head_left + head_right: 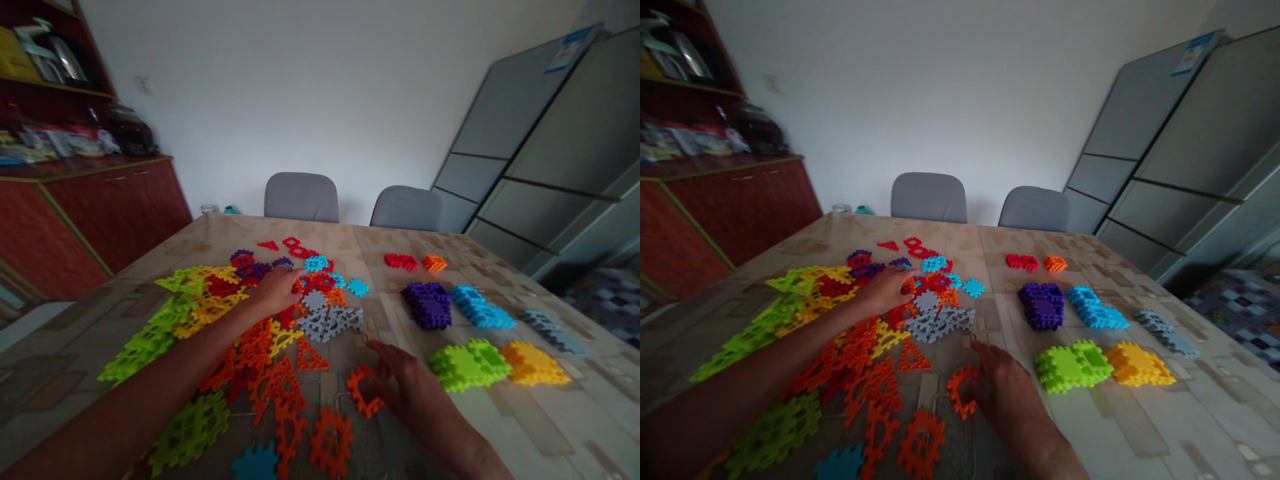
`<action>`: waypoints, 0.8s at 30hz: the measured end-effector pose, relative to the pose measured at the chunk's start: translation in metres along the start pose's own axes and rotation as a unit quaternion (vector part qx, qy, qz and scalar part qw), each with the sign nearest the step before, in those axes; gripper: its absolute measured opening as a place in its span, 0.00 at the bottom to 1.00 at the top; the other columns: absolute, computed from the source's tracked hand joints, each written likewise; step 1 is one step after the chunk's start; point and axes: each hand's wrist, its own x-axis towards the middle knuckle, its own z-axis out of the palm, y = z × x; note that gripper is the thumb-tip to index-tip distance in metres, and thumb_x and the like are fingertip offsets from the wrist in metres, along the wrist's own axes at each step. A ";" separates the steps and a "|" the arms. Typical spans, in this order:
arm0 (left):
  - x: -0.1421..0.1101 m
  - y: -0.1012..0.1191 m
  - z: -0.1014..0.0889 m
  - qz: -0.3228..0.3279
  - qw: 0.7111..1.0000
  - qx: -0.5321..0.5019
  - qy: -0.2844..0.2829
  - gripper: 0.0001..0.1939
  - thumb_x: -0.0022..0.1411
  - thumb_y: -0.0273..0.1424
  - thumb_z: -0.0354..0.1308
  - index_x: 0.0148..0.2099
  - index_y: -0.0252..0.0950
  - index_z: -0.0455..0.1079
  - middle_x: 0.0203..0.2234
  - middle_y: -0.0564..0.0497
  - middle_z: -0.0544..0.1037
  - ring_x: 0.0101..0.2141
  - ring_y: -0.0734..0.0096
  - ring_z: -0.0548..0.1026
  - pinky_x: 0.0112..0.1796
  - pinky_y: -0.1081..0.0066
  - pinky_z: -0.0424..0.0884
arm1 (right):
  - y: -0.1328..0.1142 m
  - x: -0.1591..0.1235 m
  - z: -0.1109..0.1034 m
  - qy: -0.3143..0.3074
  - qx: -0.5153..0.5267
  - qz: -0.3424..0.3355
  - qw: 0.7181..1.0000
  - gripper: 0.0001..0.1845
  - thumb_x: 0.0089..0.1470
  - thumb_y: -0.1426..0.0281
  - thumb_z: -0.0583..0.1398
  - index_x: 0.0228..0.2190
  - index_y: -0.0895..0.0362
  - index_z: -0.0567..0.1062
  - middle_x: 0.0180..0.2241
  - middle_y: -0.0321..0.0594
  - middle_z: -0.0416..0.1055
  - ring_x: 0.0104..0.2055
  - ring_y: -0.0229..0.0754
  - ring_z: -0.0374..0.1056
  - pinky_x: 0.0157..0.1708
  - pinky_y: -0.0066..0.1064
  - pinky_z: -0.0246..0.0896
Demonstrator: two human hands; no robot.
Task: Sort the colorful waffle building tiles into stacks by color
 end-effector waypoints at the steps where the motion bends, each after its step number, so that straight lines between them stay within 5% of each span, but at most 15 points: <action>1: -0.002 0.002 -0.002 -0.002 1.000 -0.014 0.011 0.17 0.68 0.30 0.63 0.57 0.36 0.70 0.55 0.43 0.74 0.54 0.53 0.73 0.54 0.48 0.69 | 0.001 0.000 0.000 0.006 0.005 -0.003 1.000 0.28 0.58 0.70 0.60 0.60 0.61 0.71 0.45 0.52 0.78 0.43 0.52 0.76 0.45 0.41 0.70; 6: -0.048 0.034 -0.005 0.018 0.992 -0.123 0.024 0.28 0.60 0.27 0.65 0.62 0.38 0.66 0.56 0.46 0.75 0.52 0.59 0.76 0.53 0.62 0.72 | 0.004 -0.001 -0.002 0.025 0.016 -0.015 0.999 0.26 0.57 0.71 0.61 0.58 0.60 0.73 0.41 0.49 0.79 0.40 0.50 0.76 0.41 0.39 0.70; 13: -0.145 0.083 0.040 0.103 0.949 -0.285 -0.086 0.31 0.49 0.30 0.73 0.56 0.49 0.73 0.54 0.51 0.76 0.53 0.57 0.74 0.54 0.63 0.70 | 0.003 -0.001 0.000 0.038 0.025 -0.049 0.998 0.24 0.57 0.73 0.59 0.55 0.60 0.75 0.40 0.48 0.79 0.39 0.49 0.76 0.41 0.38 0.69; 19: -0.152 0.088 0.036 0.119 0.965 -0.163 -0.169 0.30 0.55 0.26 0.69 0.59 0.46 0.70 0.56 0.47 0.74 0.56 0.53 0.71 0.56 0.60 0.68 | 0.002 -0.002 -0.001 0.029 0.021 -0.057 0.998 0.24 0.58 0.72 0.59 0.56 0.59 0.74 0.40 0.48 0.80 0.40 0.48 0.76 0.42 0.37 0.69; 24: -0.154 0.088 0.034 0.140 0.974 -0.088 -0.157 0.30 0.52 0.26 0.71 0.57 0.43 0.70 0.54 0.46 0.75 0.56 0.47 0.69 0.59 0.52 0.63 | -0.003 -0.001 -0.005 0.024 0.014 -0.051 0.998 0.24 0.58 0.72 0.59 0.56 0.60 0.75 0.40 0.49 0.79 0.40 0.50 0.76 0.44 0.39 0.69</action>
